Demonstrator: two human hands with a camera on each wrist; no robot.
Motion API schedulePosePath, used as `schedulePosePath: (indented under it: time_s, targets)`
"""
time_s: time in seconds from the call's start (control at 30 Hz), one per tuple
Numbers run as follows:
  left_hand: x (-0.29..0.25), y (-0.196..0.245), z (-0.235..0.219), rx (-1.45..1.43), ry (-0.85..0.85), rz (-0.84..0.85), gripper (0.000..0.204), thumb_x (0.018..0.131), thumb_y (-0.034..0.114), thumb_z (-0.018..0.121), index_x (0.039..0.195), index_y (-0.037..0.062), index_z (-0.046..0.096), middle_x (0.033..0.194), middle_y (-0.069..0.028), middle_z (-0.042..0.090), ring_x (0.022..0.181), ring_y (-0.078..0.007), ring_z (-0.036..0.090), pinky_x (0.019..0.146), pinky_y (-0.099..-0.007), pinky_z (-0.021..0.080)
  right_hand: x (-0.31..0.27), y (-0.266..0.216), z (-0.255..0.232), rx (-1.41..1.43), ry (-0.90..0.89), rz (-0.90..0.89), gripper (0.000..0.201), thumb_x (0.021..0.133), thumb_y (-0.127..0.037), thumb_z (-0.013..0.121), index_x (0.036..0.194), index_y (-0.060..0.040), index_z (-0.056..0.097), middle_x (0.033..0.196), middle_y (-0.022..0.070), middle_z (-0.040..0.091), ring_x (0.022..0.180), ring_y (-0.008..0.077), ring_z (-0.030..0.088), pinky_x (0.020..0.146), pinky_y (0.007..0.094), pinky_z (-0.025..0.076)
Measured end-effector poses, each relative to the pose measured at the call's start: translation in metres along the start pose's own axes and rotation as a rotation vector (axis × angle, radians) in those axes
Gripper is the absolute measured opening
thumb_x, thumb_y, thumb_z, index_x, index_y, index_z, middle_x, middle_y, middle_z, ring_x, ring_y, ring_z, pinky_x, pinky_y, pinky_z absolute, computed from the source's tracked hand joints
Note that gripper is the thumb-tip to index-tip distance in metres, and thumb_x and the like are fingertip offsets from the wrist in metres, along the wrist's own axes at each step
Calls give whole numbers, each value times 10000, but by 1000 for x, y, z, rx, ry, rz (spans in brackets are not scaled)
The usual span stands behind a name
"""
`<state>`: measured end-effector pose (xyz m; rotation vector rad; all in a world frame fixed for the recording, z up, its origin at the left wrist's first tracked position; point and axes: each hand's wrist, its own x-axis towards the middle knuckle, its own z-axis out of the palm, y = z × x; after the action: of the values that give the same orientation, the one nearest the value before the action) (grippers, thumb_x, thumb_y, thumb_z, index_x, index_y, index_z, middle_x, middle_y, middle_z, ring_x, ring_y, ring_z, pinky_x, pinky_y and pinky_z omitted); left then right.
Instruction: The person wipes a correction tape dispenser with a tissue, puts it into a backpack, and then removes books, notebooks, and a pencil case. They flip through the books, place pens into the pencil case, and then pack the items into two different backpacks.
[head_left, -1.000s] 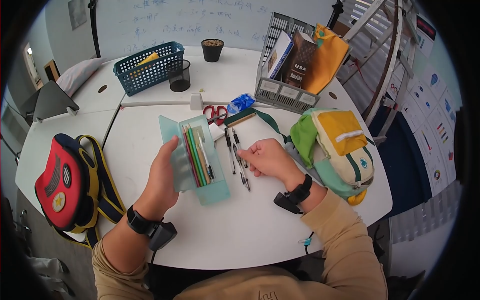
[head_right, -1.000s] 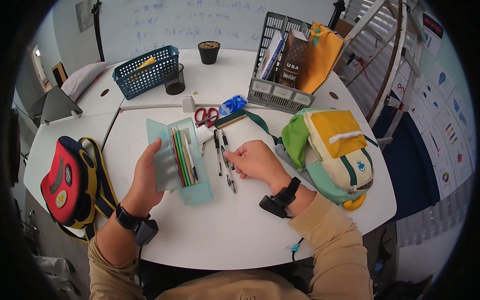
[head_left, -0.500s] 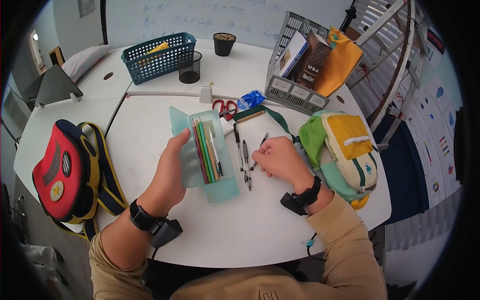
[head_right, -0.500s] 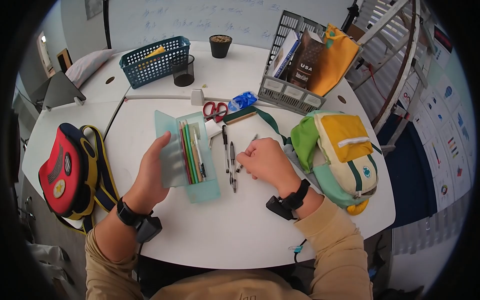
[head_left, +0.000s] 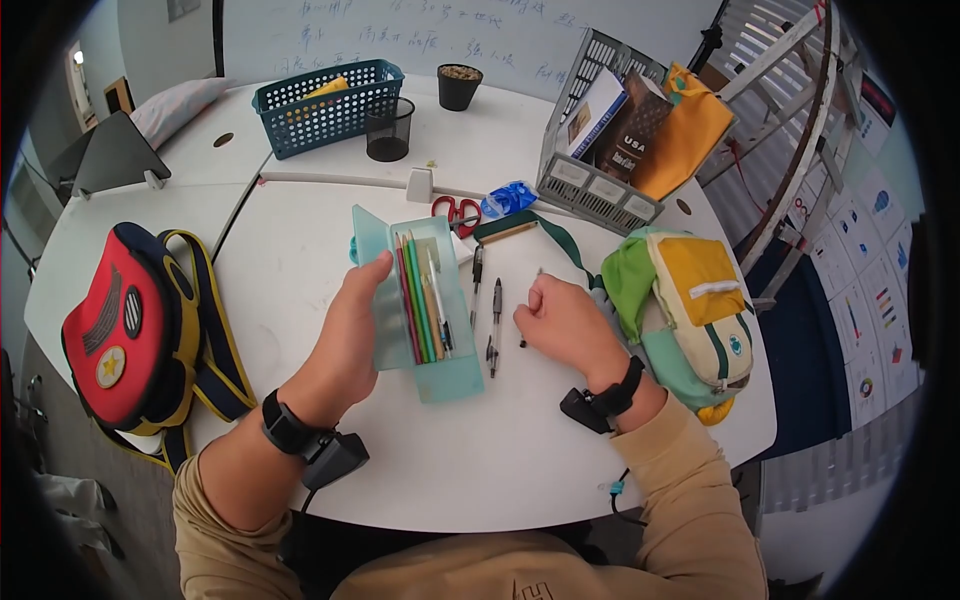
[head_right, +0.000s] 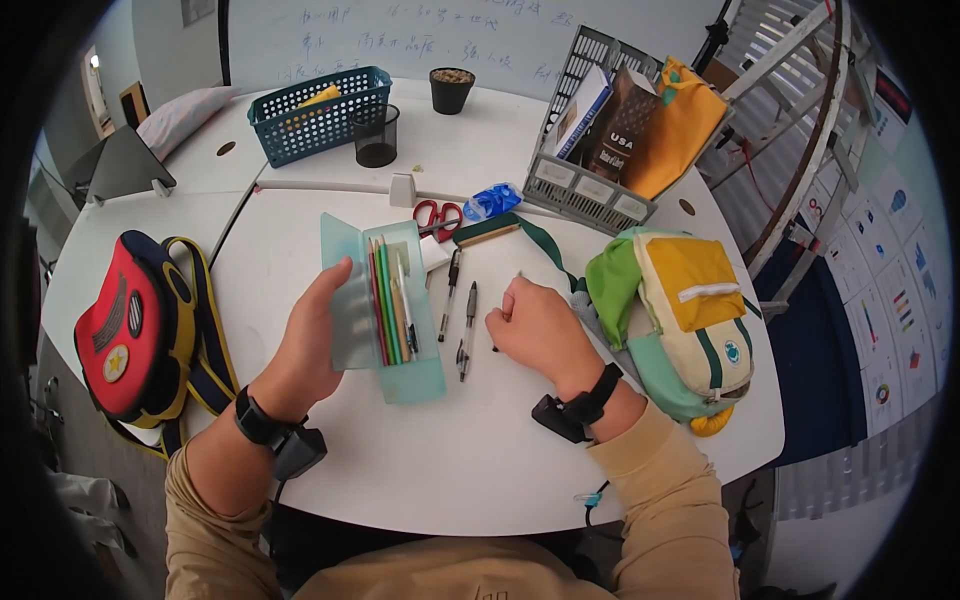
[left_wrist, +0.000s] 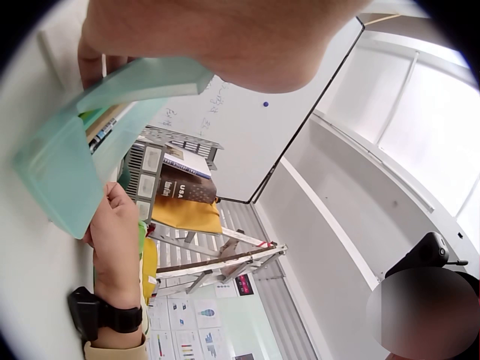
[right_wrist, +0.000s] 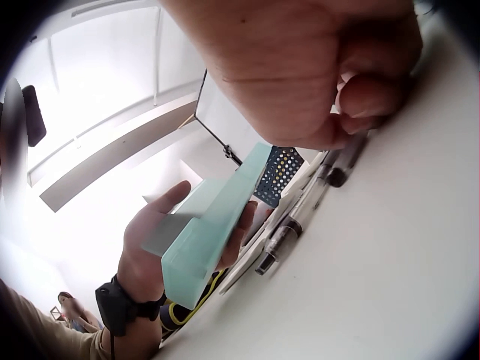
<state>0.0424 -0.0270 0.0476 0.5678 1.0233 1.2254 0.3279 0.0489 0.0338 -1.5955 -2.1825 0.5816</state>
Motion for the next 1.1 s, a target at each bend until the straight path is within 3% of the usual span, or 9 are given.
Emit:
schedulePosePath:
  time_s: [0.1, 0.2, 0.3, 0.4, 0.57, 0.67, 0.77, 0.97, 1.1]
  targets:
    - [-4, 3, 3, -3, -12, 23, 755, 1114, 617, 631, 1633, 91, 478, 1546, -142, 619, 1418, -282, 630, 1220, -510, 517, -2, -1, 0, -31, 6, -28, 263, 937, -215, 795, 976, 16, 674, 822, 216, 775, 787, 417, 767, 762, 482, 614]
    - [-2, 0, 0, -40, -44, 67, 770, 1117, 613, 633, 1656, 99, 438, 1555, -141, 598, 1427, -294, 622, 1215, -517, 523, 0, 1, 4, 81, 101, -88, 250, 944, -133, 805, 913, -18, 585, 720, 79, 630, 656, 199, 627, 649, 365, 528]
    - [-9, 1, 10, -31, 55, 45, 663, 1126, 593, 648, 1604, 145, 543, 1486, -81, 656, 1338, -247, 673, 1184, -497, 537, -2, -17, -4, 205, 201, -144, 293, 957, -95, 810, 892, -32, 531, 718, 97, 638, 621, 213, 638, 637, 359, 549]
    - [-8, -1, 10, -19, -3, -3, 669, 1124, 586, 658, 1608, 148, 512, 1476, -74, 641, 1333, -244, 669, 1164, -503, 560, -13, -27, 1, 363, 247, -391, 342, 967, -61, 817, 874, -54, 489, 694, 47, 556, 606, 145, 565, 602, 326, 513]
    - [-4, -14, 5, 83, -137, -20, 766, 1151, 588, 610, 1645, 44, 396, 1567, -150, 533, 1433, -268, 587, 1164, -483, 563, -29, -38, 6, 337, 57, -556, 299, 982, -41, 818, 931, -72, 525, 686, 30, 523, 569, 212, 557, 580, 345, 497]
    - [-3, -17, 5, 107, -163, 2, 741, 1159, 579, 602, 1628, 38, 412, 1545, -146, 550, 1413, -251, 597, 1149, -468, 570, -27, -42, 6, 301, -2, -544, 327, 1006, -47, 833, 899, -67, 525, 697, -15, 540, 591, 70, 496, 541, 296, 438]
    - [-7, -17, 8, 86, -154, 18, 708, 1163, 571, 599, 1610, 47, 432, 1534, -136, 563, 1393, -242, 613, 1142, -465, 571, -27, -41, 3, 278, -40, -528, 303, 1032, -91, 821, 935, -64, 536, 679, 46, 559, 551, 210, 544, 557, 355, 466]
    - [0, -10, 0, -55, -16, 41, 568, 1139, 551, 641, 1516, 129, 597, 1406, -75, 677, 1292, -232, 680, 1139, -464, 563, -10, -26, 6, 309, 192, -263, 320, 1059, -139, 815, 905, -45, 551, 676, 76, 624, 576, 183, 610, 572, 341, 475]
    - [4, 2, -4, -163, 109, 221, 549, 1131, 532, 651, 1496, 123, 667, 1364, -70, 735, 1265, -241, 701, 1146, -451, 548, -8, -21, 7, 220, -19, -68, 377, 1000, -309, 898, 906, -9, 689, 704, 82, 710, 624, 190, 650, 630, 335, 534]
